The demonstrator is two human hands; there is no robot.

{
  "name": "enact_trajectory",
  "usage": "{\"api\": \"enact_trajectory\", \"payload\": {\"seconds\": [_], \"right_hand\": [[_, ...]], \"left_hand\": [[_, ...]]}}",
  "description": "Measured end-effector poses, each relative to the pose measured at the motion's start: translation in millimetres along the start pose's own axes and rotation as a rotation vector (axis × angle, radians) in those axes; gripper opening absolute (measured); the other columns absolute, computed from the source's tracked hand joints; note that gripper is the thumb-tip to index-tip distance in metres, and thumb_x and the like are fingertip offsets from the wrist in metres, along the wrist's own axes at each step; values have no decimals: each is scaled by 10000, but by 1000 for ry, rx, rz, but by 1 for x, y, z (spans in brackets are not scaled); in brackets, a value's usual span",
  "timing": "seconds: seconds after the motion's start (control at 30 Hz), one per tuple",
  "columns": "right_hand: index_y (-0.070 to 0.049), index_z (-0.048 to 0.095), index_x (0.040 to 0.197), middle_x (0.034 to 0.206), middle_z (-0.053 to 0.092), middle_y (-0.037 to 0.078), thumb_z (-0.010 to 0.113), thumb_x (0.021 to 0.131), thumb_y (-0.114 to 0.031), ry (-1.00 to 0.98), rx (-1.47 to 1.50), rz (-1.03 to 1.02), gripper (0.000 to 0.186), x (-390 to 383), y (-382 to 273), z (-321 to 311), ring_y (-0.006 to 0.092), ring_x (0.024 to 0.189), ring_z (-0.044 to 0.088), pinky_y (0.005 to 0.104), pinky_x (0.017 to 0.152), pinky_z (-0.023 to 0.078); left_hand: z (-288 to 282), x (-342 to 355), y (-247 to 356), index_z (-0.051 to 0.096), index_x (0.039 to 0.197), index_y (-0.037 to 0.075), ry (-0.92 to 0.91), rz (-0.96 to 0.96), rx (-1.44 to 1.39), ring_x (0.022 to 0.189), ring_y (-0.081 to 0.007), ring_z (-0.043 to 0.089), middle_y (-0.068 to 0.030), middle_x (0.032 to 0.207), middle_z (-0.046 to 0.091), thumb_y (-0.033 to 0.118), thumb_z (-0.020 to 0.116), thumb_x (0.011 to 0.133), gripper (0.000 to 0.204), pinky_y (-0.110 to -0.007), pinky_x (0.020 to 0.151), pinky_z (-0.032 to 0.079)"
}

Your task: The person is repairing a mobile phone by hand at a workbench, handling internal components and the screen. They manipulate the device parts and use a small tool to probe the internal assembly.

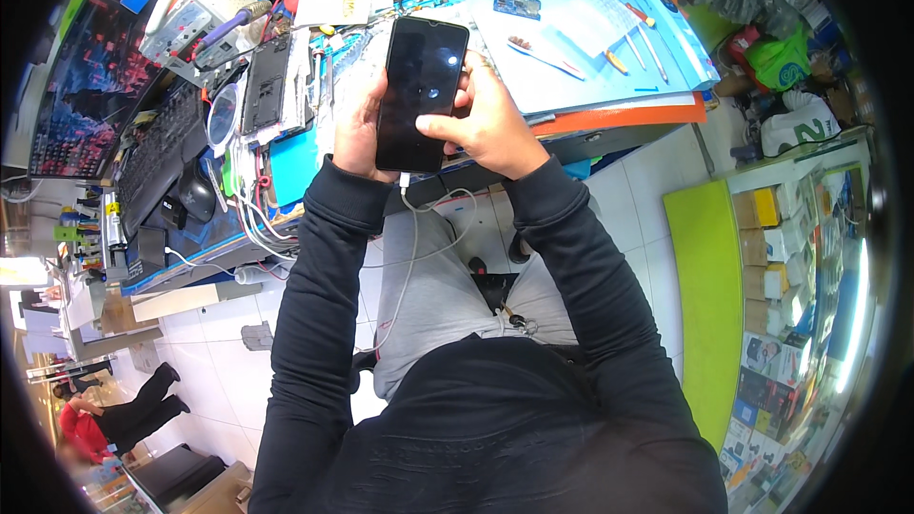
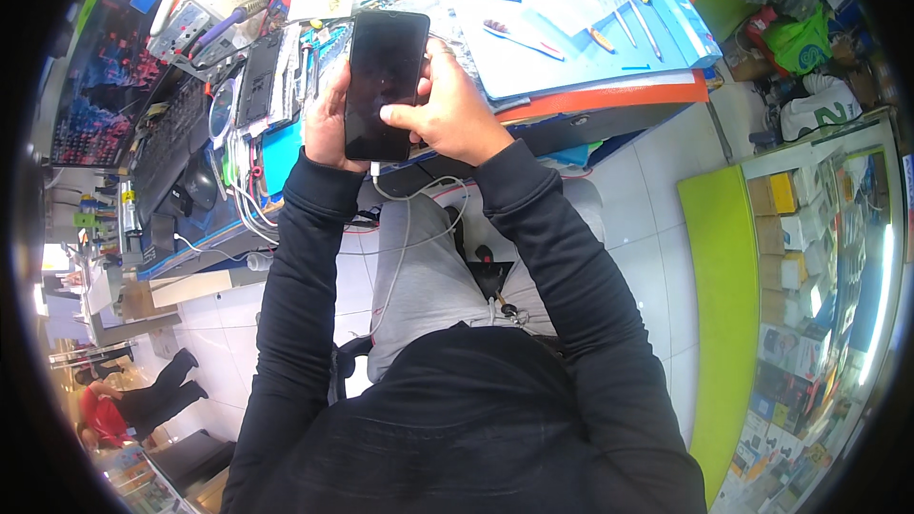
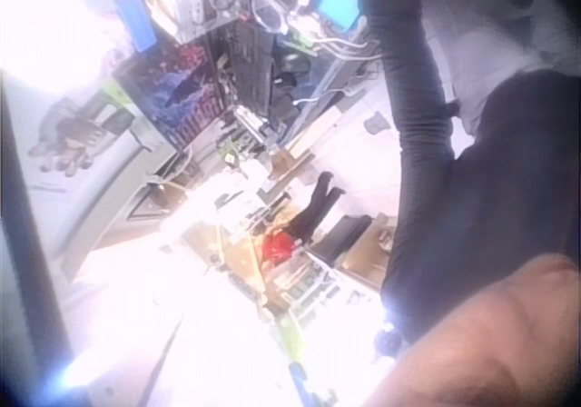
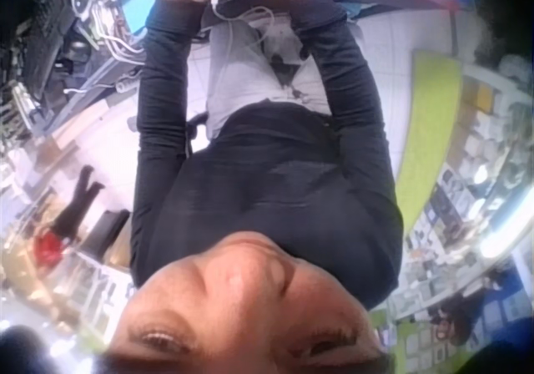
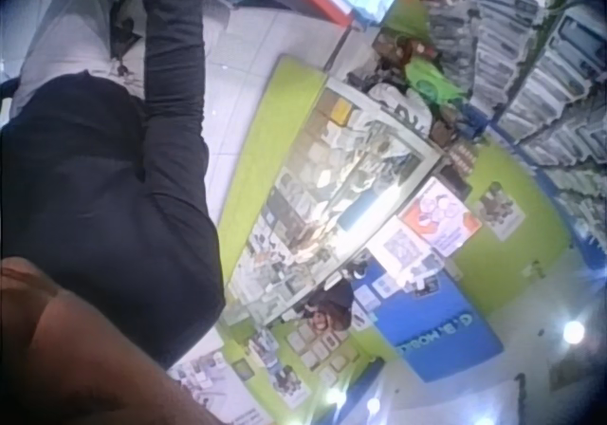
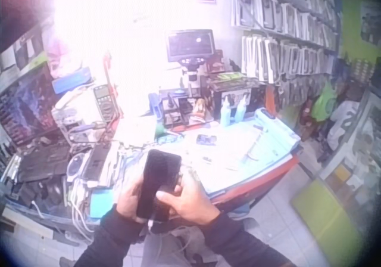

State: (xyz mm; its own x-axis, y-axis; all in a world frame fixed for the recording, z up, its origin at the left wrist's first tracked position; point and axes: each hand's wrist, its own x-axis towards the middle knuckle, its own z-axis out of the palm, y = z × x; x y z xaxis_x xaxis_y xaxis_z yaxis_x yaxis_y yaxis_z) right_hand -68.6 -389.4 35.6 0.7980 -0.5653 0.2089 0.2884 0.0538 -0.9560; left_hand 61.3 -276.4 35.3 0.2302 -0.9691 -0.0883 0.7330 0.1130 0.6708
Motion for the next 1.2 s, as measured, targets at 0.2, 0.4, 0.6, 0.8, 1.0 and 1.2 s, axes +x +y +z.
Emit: {"api": "enact_trajectory", "payload": {"seconds": [0.2,0.4,0.6,0.8,1.0,1.2], "right_hand": [[18,549,1227,889,655,62,729,908,-40,-12,117,165,370,7,0,-5,91,562,586,266,479,546],[14,561,1249,889,646,57,697,945,-46,-67,112,103,338,4,0,-10,91,594,597,285,497,572],[15,563,1249,908,650,57,692,945,-40,-82,95,95,335,5,1,-11,93,592,591,289,499,572],[8,552,1233,893,646,45,720,949,-106,-41,151,169,349,7,0,-6,81,597,589,270,492,548],[2,584,1185,814,645,12,740,951,-150,51,89,171,320,5,-2,2,45,548,543,227,467,504],[24,581,1142,843,666,52,727,940,-120,31,-15,8,287,2,1,5,73,561,575,251,440,493]], "left_hand": [[-1,-4,4,562,1383,0,-72,-32,31,891,-316,730,-191,1141,707,523,340,1091,639,-454,773,627],[-6,0,3,521,1438,28,-105,-18,33,930,-355,707,-214,1253,676,473,322,1097,595,-484,771,608],[-5,0,3,527,1432,28,-109,4,74,924,-351,710,-216,1255,676,469,313,1101,592,-481,784,611],[-1,-5,4,558,1396,12,-38,-2,46,912,-328,730,-192,1190,700,489,354,1093,600,-470,775,636],[-7,-3,4,548,1414,35,-51,-4,13,956,-335,727,-190,1221,692,476,356,1093,579,-481,801,632],[-3,-2,1,540,1430,62,33,17,23,962,-338,721,-189,1226,691,477,339,1098,568,-489,788,623]]}}
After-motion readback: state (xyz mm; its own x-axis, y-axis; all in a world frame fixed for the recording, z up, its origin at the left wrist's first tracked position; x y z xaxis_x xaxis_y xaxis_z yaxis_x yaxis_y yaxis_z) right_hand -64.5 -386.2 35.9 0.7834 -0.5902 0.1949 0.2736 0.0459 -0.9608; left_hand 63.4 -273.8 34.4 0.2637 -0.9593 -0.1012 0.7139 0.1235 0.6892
